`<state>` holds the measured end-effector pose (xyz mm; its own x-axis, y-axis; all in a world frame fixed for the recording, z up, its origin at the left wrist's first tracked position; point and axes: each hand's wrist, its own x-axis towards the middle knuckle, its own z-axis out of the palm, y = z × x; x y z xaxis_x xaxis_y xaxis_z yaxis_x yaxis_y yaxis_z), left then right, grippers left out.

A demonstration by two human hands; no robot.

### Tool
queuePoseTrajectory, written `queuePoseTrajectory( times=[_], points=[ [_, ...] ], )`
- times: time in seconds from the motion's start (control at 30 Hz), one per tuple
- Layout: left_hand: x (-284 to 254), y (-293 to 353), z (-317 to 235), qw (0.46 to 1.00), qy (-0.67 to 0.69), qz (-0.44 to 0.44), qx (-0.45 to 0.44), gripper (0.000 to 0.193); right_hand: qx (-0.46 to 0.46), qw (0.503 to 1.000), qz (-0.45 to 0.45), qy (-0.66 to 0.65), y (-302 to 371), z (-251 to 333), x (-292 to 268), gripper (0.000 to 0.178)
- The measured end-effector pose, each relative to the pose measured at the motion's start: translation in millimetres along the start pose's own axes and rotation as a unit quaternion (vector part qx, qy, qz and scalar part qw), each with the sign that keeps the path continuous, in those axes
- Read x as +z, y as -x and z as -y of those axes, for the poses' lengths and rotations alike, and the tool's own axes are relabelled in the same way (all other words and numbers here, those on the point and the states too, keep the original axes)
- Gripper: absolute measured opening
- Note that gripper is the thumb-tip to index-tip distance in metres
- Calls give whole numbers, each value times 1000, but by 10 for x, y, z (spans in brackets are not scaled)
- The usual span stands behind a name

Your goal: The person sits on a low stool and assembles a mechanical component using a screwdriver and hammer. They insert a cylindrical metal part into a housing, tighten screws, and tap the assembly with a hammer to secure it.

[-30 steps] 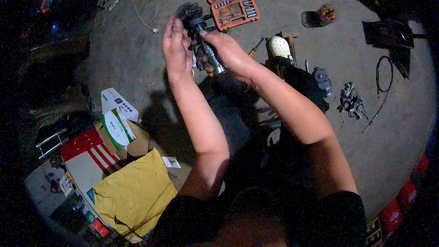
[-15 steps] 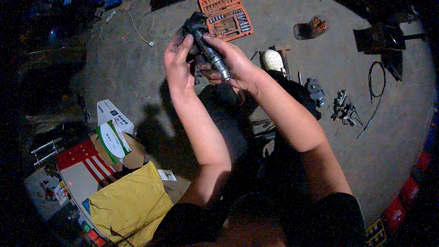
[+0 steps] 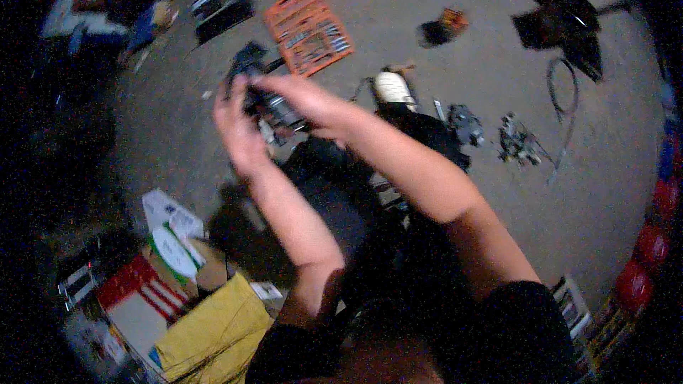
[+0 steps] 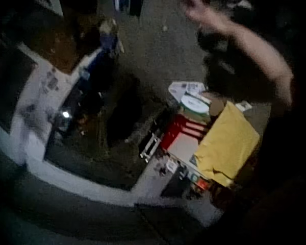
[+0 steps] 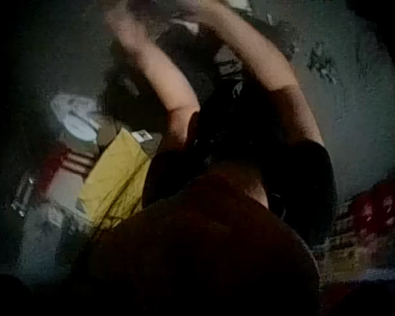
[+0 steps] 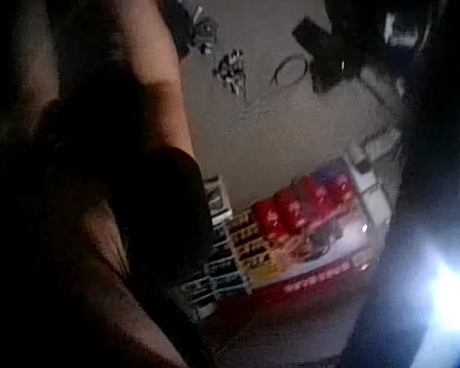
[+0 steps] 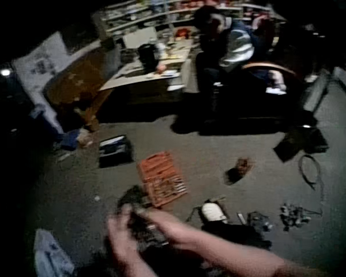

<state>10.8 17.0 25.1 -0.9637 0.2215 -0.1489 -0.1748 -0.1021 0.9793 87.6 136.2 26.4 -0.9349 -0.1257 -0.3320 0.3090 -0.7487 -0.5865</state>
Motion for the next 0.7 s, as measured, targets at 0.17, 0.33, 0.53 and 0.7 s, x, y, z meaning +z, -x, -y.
queuePoseTrajectory(
  times=[0.17,0.33,0.53,0.7],
  points=[
    [38,-33,159,995,0,-25,-97,45,-213,916,-129,314,-222,-113,2,46],
    [-33,-44,286,967,152,105,-177,43,-230,852,-153,445,-217,-154,-16,48],
    [50,-154,312,975,88,-71,-192,34,-169,709,-141,670,153,275,15,37],
    [-65,-268,382,931,223,-31,-288,20,-138,680,-26,720,835,590,218,24]
  ],
)
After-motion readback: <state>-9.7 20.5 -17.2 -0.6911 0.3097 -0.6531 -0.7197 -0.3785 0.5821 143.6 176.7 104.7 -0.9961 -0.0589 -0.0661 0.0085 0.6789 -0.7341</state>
